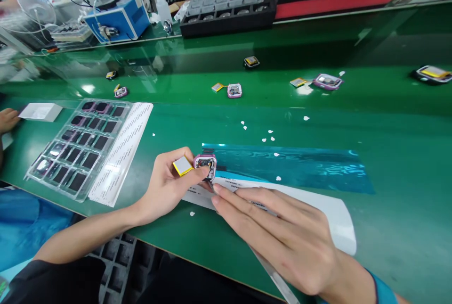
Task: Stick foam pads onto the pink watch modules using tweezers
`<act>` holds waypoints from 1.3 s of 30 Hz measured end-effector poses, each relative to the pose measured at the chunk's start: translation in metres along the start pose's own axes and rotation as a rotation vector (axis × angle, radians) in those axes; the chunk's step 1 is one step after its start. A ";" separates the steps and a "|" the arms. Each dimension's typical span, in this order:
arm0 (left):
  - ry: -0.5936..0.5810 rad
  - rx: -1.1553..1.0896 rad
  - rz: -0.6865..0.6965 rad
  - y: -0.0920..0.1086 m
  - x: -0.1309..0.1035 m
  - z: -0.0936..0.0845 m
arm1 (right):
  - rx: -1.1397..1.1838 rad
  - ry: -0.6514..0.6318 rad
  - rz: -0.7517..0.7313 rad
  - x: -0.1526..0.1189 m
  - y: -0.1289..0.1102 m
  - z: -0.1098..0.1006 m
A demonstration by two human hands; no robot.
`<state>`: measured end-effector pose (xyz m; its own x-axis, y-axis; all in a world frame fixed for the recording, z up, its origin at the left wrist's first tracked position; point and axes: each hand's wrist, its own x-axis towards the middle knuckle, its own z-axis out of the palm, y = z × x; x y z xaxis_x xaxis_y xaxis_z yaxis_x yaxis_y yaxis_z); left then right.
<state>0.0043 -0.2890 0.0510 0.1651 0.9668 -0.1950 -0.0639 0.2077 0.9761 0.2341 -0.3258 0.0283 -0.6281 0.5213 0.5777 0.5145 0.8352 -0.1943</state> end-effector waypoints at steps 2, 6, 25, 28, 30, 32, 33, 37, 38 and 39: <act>-0.007 0.022 0.014 -0.003 0.001 0.000 | 0.018 -0.046 -0.007 0.001 0.002 -0.002; -0.026 -0.005 0.077 -0.009 0.003 0.001 | 0.096 -0.026 0.028 0.006 0.003 -0.005; -0.039 0.013 0.063 -0.008 0.005 -0.001 | 0.194 0.057 0.138 0.011 0.005 0.002; -0.026 0.050 0.066 -0.011 0.010 -0.006 | 0.126 0.117 0.062 0.008 0.010 0.003; 0.022 0.152 0.127 -0.008 0.027 -0.015 | 0.037 0.179 -0.008 0.009 0.015 0.002; 0.135 0.429 0.222 0.002 0.057 -0.029 | -0.025 0.202 -0.047 0.013 0.018 -0.003; 0.227 0.646 0.249 0.009 0.077 -0.036 | -0.039 0.209 -0.051 0.015 0.019 -0.005; 0.430 1.064 0.217 0.038 0.158 -0.057 | -0.074 0.266 -0.084 0.021 0.023 -0.010; 0.437 1.111 0.216 0.042 0.173 -0.058 | -0.093 0.267 -0.093 0.022 0.024 -0.010; 0.428 1.152 0.229 0.043 0.185 -0.056 | -0.111 0.264 -0.101 0.022 0.025 -0.009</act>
<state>-0.0230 -0.0926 0.0517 -0.0830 0.9790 0.1862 0.8849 -0.0135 0.4657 0.2385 -0.2952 0.0430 -0.5132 0.3611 0.7786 0.5273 0.8484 -0.0460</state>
